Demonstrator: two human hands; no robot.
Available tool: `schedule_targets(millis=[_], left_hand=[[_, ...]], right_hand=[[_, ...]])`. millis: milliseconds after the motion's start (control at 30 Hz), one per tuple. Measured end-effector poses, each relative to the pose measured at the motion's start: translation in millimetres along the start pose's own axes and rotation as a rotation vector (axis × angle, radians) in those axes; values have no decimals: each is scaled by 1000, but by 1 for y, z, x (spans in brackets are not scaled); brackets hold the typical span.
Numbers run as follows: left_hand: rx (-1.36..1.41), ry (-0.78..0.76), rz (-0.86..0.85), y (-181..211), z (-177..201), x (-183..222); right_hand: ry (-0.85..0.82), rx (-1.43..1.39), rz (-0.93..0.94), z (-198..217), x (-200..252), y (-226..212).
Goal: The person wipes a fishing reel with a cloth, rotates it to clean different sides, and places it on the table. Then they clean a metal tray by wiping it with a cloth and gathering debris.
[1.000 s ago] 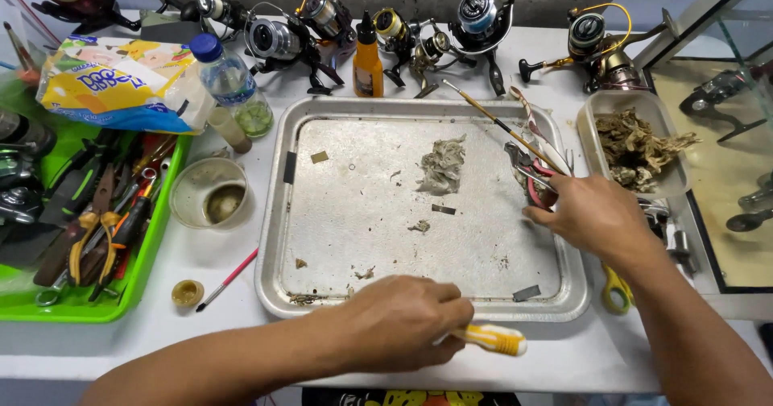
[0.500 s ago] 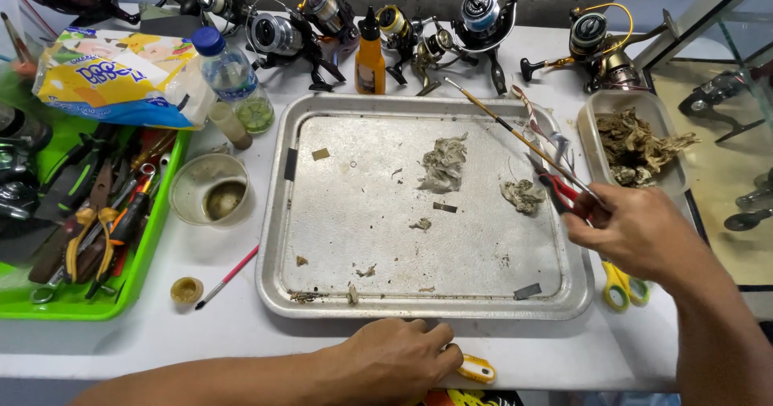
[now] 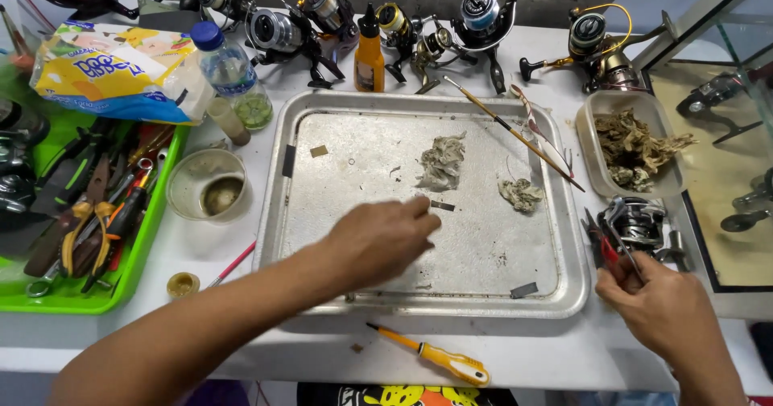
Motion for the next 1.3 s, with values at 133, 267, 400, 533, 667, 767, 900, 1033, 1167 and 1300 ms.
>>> schedule_targets(millis=[133, 267, 400, 533, 667, 767, 900, 1033, 1167, 1300], left_hand=[[27, 101, 169, -49, 51, -17], [-32, 45, 204, -62, 60, -43], [-56, -27, 122, -59, 35, -77], [-141, 2, 66, -54, 16, -100], [-162, -20, 69, -62, -3, -116], [-178, 17, 70, -67, -3, -121], [-43, 200, 56, -70, 31, -107], [67, 368, 38, -76, 80, -56], [345, 662, -20, -79, 119, 21], [679, 764, 238, -104, 105, 76]], right_hand=[[-71, -40, -1, -7, -3, -5], [-55, -97, -23, -2, -1, -9], [-64, -141, -95, 15, 15, -17], [64, -113, -7, 14, -11, 0], [128, 82, 35, 11, -26, 1], [281, 287, 132, 2, -32, 5], [134, 371, 51, 4, -26, -9], [126, 421, 74, 8, -26, -17], [70, 505, 43, 28, -8, -37], [457, 546, 307, 57, 0, -68]])
Point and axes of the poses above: each hand's wrist, its own x-axis away from the middle knuckle, its own z-axis out of the back of the hand, y = z × x, the point moved 8 cm from there along -x, towards the middle knuckle, and after that the axes turned 7 degrees about -y, right-handed, at the moved point
